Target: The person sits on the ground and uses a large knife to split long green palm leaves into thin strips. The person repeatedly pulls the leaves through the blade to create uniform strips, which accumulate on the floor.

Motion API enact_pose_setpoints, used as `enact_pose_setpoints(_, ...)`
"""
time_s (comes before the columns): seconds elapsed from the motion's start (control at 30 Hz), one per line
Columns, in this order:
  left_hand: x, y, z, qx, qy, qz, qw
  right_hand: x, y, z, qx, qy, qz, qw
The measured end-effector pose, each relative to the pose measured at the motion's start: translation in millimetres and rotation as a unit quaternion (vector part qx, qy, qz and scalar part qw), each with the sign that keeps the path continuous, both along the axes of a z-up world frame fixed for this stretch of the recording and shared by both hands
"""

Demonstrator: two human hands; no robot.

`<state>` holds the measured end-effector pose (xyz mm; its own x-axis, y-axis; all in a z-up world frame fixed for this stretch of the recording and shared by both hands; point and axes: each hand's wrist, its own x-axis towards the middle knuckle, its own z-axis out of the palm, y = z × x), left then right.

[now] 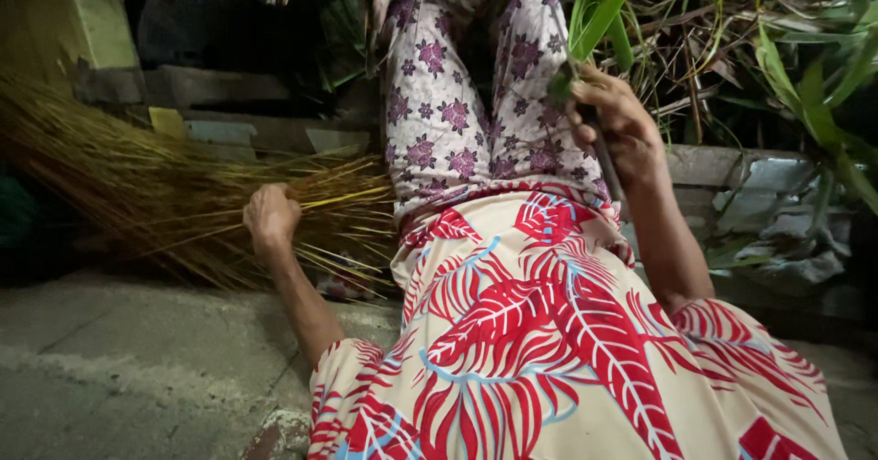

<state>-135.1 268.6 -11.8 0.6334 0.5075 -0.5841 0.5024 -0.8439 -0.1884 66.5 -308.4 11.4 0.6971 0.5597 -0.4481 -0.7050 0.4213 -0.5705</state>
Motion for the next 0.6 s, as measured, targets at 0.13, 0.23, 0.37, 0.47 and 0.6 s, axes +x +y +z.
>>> enact_pose_setpoints(0.13,27.7,-18.3,27.6,-0.067,0.004,0.057,0.996,-8.3,-44.2,-27.8,-0.12,0.028,-0.017,0.992)
enact_pose_setpoints(0.23,46.1,-39.2,44.3,-0.103,-0.034,0.047,0.993,-5.3,-70.0,-16.7,-0.149,0.007,0.013,0.989)
enact_pose_setpoints(0.37,66.5,-58.0,42.6,-0.096,-0.036,0.015,0.995,-3.6,-76.5,24.2,-0.188,-0.042,-0.025,0.981)
enact_pose_setpoints(0.47,88.5,-72.0,44.7,-0.102,-0.053,-0.02,0.993,1.5,-101.9,9.2,-0.18,-0.013,-0.119,0.976)
enact_pose_setpoints(0.6,119.4,-88.7,37.0,-0.117,-0.061,-0.038,0.99,5.4,-109.3,24.2,-0.182,-0.005,-0.236,0.954)
